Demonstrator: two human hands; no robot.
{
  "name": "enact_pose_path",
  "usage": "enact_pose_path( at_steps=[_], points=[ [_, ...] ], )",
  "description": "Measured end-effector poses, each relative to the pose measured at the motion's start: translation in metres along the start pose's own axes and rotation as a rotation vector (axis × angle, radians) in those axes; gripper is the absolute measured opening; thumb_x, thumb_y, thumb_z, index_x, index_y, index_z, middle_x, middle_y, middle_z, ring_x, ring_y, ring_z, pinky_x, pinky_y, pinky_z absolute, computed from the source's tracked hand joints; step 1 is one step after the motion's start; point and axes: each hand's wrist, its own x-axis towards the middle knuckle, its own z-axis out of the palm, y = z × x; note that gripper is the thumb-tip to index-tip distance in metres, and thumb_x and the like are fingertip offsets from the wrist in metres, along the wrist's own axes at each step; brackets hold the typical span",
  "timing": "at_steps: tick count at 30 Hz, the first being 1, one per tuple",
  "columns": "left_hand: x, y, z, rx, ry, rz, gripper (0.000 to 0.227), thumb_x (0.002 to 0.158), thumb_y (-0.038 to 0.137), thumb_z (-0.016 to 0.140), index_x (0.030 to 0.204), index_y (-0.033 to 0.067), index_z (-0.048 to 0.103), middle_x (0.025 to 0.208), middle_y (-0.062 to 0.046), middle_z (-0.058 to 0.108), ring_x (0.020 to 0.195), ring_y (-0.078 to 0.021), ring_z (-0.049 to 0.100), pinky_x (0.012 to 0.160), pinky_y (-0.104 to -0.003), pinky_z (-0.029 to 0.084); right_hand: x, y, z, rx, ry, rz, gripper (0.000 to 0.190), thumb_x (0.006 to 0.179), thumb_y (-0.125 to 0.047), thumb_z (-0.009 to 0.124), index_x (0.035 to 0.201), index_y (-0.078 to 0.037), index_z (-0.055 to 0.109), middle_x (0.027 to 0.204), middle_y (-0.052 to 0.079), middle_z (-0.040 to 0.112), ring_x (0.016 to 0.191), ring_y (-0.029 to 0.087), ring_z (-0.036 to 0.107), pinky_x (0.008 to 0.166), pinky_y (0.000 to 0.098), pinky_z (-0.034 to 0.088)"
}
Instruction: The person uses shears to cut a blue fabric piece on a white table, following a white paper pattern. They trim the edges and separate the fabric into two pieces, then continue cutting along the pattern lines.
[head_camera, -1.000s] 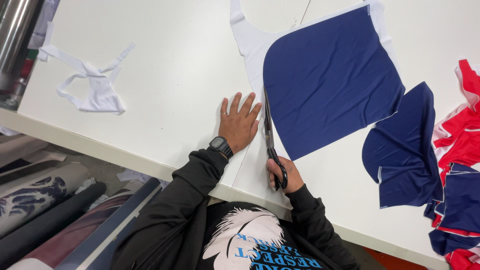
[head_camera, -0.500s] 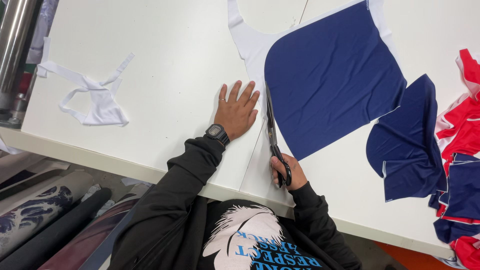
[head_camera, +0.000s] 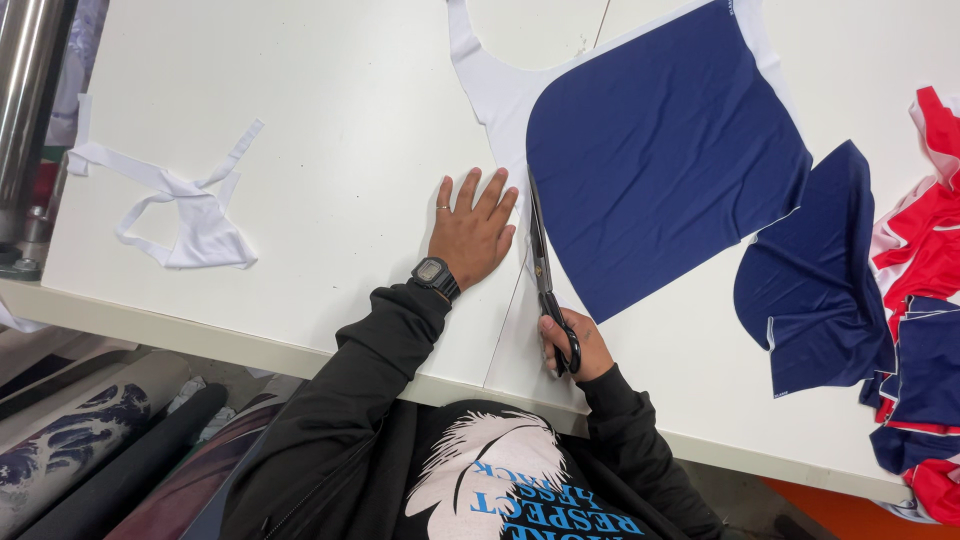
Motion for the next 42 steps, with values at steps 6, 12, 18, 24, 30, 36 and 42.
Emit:
enact_pose_path(
  at_steps=[6, 12, 18, 24, 30, 36, 42],
  points=[
    [0.000, 0.000, 0.001, -0.010, 0.002, -0.001, 0.052, 0.098, 0.038, 0.057, 0.146, 0.0181, 0.056, 0.159, -0.006, 0.041, 0.147, -0.0334, 0.033, 0.120, -0.063, 0.019, 0.005, -0.005, 0.001, 0.025, 0.013, -0.001, 0.047, 0.096, -0.050, 0.059, 0.078, -0.006, 0.058, 0.057, 0.003, 0.058, 0.044, 0.012, 0.057, 0.044, 0.0264, 0.047],
    [0.000, -0.001, -0.001, -0.016, -0.001, -0.002, 0.052, 0.098, 0.038, 0.057, 0.146, 0.0182, 0.056, 0.159, -0.006, 0.041, 0.147, -0.0336, 0.033, 0.119, -0.063, 0.020, 0.009, -0.012, 0.006, 0.042, 0.029, 0.008, 0.047, 0.095, -0.050, 0.062, 0.078, -0.006, 0.058, 0.057, 0.003, 0.058, 0.045, 0.012, 0.056, 0.045, 0.0262, 0.048],
    [0.000, -0.001, 0.000, -0.020, -0.003, -0.003, 0.052, 0.099, 0.039, 0.056, 0.146, 0.0183, 0.055, 0.159, -0.006, 0.040, 0.147, -0.0334, 0.032, 0.119, -0.063, 0.019, 0.008, -0.017, 0.011, 0.002, 0.053, 0.020, 0.045, 0.094, -0.048, 0.063, 0.078, -0.006, 0.060, 0.055, 0.002, 0.058, 0.044, 0.012, 0.056, 0.045, 0.0259, 0.047],
    [0.000, -0.002, 0.000, -0.031, -0.008, -0.006, 0.052, 0.099, 0.039, 0.056, 0.146, 0.0184, 0.055, 0.159, -0.006, 0.040, 0.147, -0.0330, 0.032, 0.120, -0.063, 0.019, 0.008, -0.018, 0.016, 0.034, 0.054, 0.027, 0.044, 0.095, -0.045, 0.063, 0.079, -0.005, 0.060, 0.055, 0.003, 0.057, 0.044, 0.012, 0.055, 0.044, 0.0268, 0.046],
    [0.000, -0.002, -0.001, -0.039, -0.015, -0.009, 0.052, 0.099, 0.039, 0.055, 0.146, 0.0186, 0.055, 0.159, -0.006, 0.040, 0.147, -0.0329, 0.031, 0.120, -0.063, 0.018, 0.009, -0.016, 0.016, 0.086, 0.036, 0.018, 0.046, 0.096, -0.048, 0.060, 0.081, -0.005, 0.059, 0.057, 0.003, 0.058, 0.045, 0.012, 0.056, 0.045, 0.0266, 0.048],
    [0.000, -0.003, -0.003, -0.050, -0.035, -0.008, 0.052, 0.098, 0.039, 0.055, 0.146, 0.0181, 0.055, 0.159, -0.006, 0.039, 0.147, -0.0334, 0.030, 0.120, -0.063, 0.017, 0.013, -0.018, 0.018, 0.084, 0.054, 0.032, 0.047, 0.096, -0.050, 0.060, 0.081, -0.005, 0.058, 0.058, 0.003, 0.057, 0.045, 0.012, 0.056, 0.044, 0.0270, 0.048],
    [-0.001, -0.005, -0.002, -0.059, -0.029, -0.003, 0.053, 0.098, 0.038, 0.055, 0.147, 0.0174, 0.055, 0.160, -0.007, 0.039, 0.148, -0.0335, 0.030, 0.120, -0.063, 0.018, 0.013, -0.024, 0.025, 0.073, 0.087, 0.039, 0.048, 0.096, -0.050, 0.060, 0.079, -0.005, 0.058, 0.058, 0.003, 0.057, 0.044, 0.012, 0.056, 0.044, 0.0259, 0.048]
  ],
)
